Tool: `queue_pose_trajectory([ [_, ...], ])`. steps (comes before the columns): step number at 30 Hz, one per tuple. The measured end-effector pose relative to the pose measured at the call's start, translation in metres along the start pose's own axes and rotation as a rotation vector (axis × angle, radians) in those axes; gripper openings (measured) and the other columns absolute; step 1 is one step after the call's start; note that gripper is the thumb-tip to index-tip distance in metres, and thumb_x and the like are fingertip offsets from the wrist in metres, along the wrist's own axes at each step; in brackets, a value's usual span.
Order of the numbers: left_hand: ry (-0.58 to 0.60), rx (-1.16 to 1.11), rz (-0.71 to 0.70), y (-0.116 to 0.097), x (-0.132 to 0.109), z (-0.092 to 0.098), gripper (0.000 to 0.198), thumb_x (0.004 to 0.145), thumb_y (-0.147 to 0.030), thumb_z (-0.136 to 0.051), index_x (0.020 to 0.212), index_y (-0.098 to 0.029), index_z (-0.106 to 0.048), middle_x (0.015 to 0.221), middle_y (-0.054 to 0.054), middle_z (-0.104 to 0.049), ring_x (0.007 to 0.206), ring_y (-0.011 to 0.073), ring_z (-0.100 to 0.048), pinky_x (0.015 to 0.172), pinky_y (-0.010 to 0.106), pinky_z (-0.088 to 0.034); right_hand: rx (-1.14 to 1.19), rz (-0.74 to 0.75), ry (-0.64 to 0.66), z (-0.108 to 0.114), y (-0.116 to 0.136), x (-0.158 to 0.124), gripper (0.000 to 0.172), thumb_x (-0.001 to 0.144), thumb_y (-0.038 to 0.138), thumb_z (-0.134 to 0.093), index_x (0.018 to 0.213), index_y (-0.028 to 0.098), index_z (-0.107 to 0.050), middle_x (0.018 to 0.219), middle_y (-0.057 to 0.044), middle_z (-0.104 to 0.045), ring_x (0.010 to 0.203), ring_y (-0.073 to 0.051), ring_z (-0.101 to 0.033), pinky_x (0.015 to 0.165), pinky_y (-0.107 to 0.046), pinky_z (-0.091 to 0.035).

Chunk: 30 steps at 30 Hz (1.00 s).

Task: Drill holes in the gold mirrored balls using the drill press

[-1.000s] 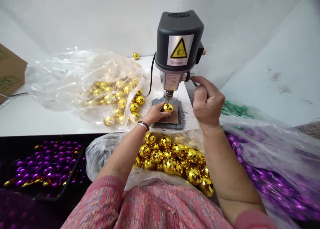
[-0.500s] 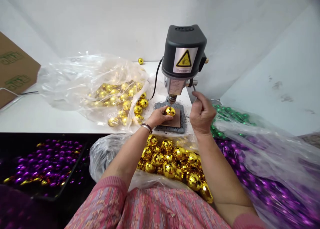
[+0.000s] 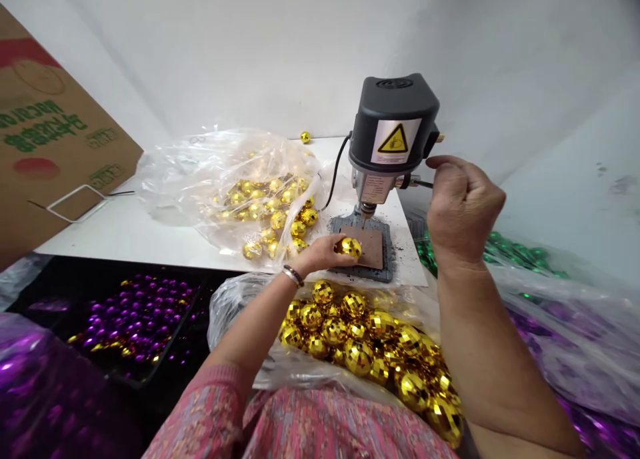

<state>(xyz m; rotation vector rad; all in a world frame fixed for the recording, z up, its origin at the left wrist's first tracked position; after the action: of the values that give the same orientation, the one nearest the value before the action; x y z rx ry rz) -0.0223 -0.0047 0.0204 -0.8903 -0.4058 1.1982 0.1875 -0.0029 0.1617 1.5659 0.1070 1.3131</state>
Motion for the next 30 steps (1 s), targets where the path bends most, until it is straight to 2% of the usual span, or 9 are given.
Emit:
queue_pose_trajectory([
  [2,0.244,0.08,-0.048,0.002,-0.016,0.009,0.051,0.079,-0.046,-0.079,0.122,-0.019,-0.073,0.11,0.006,-0.079,0.097,0.0221,-0.072,0.081,0.027,-0.053,0.012,0.013,-0.008,0.0,-0.001,-0.003,0.044,0.082,0.033,-0.043,0.09,0.012,-0.081,0.067,-0.006,-0.064,0.071,-0.012,-0.062,0.077,-0.029,-0.05],
  [3,0.266,0.15,-0.047,0.005,-0.021,0.017,0.046,0.084,-0.046,-0.075,0.122,-0.02,-0.074,0.112,0.006,-0.079,0.1,0.0218,-0.072,0.084,0.026,-0.053,0.018,0.018,-0.011,0.0,-0.002,-0.004,0.044,0.082,0.033,-0.043,0.09,0.012,-0.081,0.066,-0.006,-0.064,0.07,-0.012,-0.062,0.076,-0.029,-0.049],
  [6,-0.023,0.445,0.075,0.017,-0.025,0.045,0.033,0.099,-0.035,-0.058,0.123,-0.02,-0.073,0.121,0.011,-0.076,0.113,0.0234,-0.07,0.095,0.03,-0.053,0.024,0.017,-0.015,0.001,-0.003,-0.006,0.043,0.082,0.033,-0.043,0.09,0.012,-0.081,0.065,-0.005,-0.063,0.068,-0.012,-0.061,0.073,-0.028,-0.048],
  [9,-0.243,0.657,0.241,0.028,-0.025,0.06,0.032,0.099,-0.019,-0.05,0.123,-0.013,-0.07,0.124,0.019,-0.072,0.119,0.0287,-0.067,0.1,0.039,-0.052,0.017,0.02,-0.012,0.001,-0.004,-0.007,0.043,0.082,0.033,-0.044,0.091,0.012,-0.08,0.065,-0.005,-0.063,0.065,-0.01,-0.058,0.073,-0.028,-0.049],
  [15,-0.219,0.82,0.407,0.034,-0.031,0.06,0.047,0.091,-0.027,-0.063,0.135,-0.012,-0.056,0.127,0.022,-0.067,0.123,0.0334,-0.064,0.1,0.041,-0.052,0.027,0.036,-0.008,0.002,-0.004,-0.01,0.043,0.084,0.033,-0.044,0.091,0.013,-0.08,0.076,-0.006,-0.071,0.069,-0.01,-0.06,0.077,-0.027,-0.05],
  [18,-0.141,0.826,0.391,0.034,-0.036,0.051,0.053,0.091,-0.014,-0.055,0.142,-0.008,-0.048,0.114,0.022,-0.071,0.114,0.0341,-0.067,0.096,0.042,-0.052,0.029,0.043,-0.009,0.002,-0.004,-0.011,0.043,0.084,0.034,-0.043,0.09,0.013,-0.08,0.081,-0.007,-0.073,0.073,-0.01,-0.063,0.077,-0.027,-0.05],
  [24,-0.243,0.531,0.206,0.045,-0.033,0.037,0.042,0.081,-0.022,-0.069,0.122,-0.014,-0.062,0.103,0.016,-0.072,0.095,0.0305,-0.069,0.086,0.039,-0.052,0.026,0.074,0.008,0.001,-0.008,-0.013,0.04,0.09,0.034,-0.043,0.092,0.014,-0.078,0.083,-0.007,-0.074,0.074,-0.011,-0.064,0.078,-0.027,-0.052],
  [27,-0.377,0.199,0.14,0.049,-0.024,0.04,0.056,0.072,-0.029,-0.077,0.124,-0.015,-0.06,0.098,0.009,-0.07,0.089,0.023,-0.066,0.081,0.033,-0.052,-0.017,0.081,0.046,0.0,-0.01,-0.014,0.037,0.094,0.032,-0.042,0.096,0.017,-0.076,0.086,-0.006,-0.073,0.077,-0.011,-0.065,0.08,-0.028,-0.054],
  [30,-0.364,-0.217,0.052,0.043,-0.016,0.04,0.07,0.068,-0.031,-0.077,0.132,-0.016,-0.055,0.104,0.005,-0.07,0.089,0.0172,-0.065,0.078,0.028,-0.052,-0.021,0.067,0.07,0.0,-0.011,-0.015,0.035,0.095,0.03,-0.043,0.098,0.017,-0.075,0.084,-0.005,-0.072,0.077,-0.011,-0.065,0.082,-0.028,-0.054],
])
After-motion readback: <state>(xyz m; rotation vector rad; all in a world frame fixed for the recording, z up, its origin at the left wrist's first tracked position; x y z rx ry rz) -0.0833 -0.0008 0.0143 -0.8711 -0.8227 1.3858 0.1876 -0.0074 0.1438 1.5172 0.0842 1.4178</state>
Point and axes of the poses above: each hand's wrist, its own x-axis towards the middle knuckle, its own z-axis out of the back of the hand, y = z × x, the point moved 4 cm from there along x, towards the middle knuckle
